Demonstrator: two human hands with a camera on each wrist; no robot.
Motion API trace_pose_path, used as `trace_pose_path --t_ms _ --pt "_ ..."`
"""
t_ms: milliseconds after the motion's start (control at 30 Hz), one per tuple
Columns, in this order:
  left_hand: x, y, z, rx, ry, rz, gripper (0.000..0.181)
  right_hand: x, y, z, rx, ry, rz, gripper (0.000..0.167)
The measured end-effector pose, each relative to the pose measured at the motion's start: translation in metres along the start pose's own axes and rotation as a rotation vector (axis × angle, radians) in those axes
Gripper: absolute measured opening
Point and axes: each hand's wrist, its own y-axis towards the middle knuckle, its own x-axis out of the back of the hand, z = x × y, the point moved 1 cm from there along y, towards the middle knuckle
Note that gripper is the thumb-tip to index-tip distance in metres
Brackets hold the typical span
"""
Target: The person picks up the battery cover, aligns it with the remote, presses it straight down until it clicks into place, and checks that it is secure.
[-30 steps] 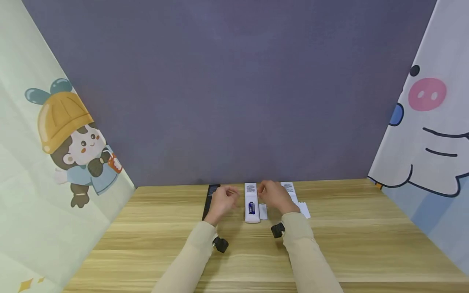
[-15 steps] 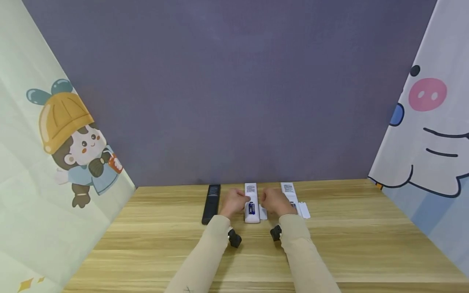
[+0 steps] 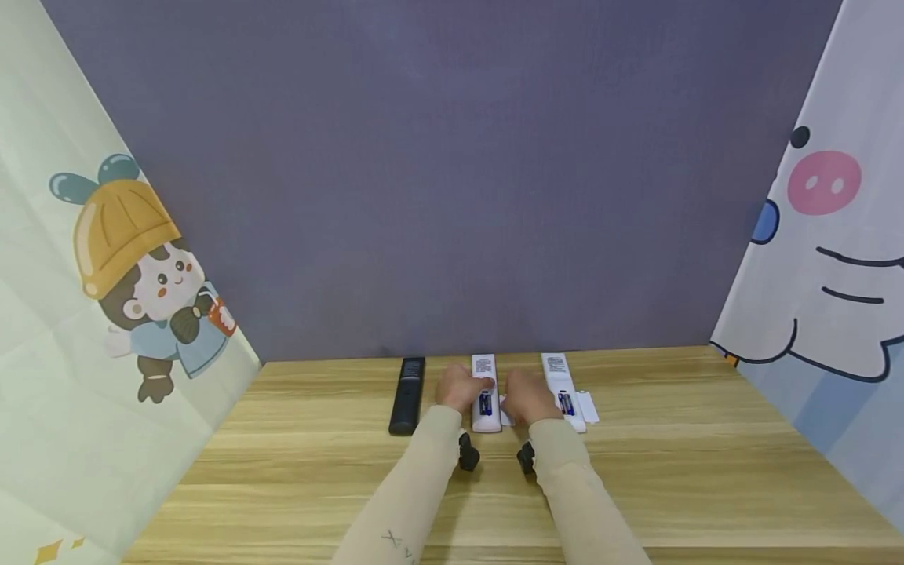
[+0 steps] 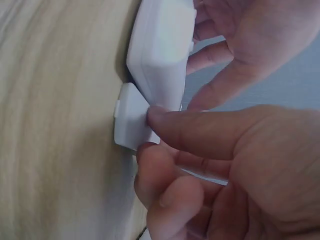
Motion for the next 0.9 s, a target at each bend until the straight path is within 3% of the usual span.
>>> trace_pose_path --t_ms 233,567,900 --pt "0.001 -0.003 -0.005 0.016 0.053 -0.012 0.035 -0.004 0.0 0.002 -0.026 -0.059 -0.015 0.012" --pt "0.0 -0.003 -0.004 0.091 -0.031 -0.014 0.035 -0.006 -0.002 0.004 -0.066 -0.046 -0.021 0.014" --pt "-0.003 -0.001 0.001 0.08 -0.02 0.003 0.039 -0.011 -0.002 0.005 -0.045 -0.045 -0.029 0.022"
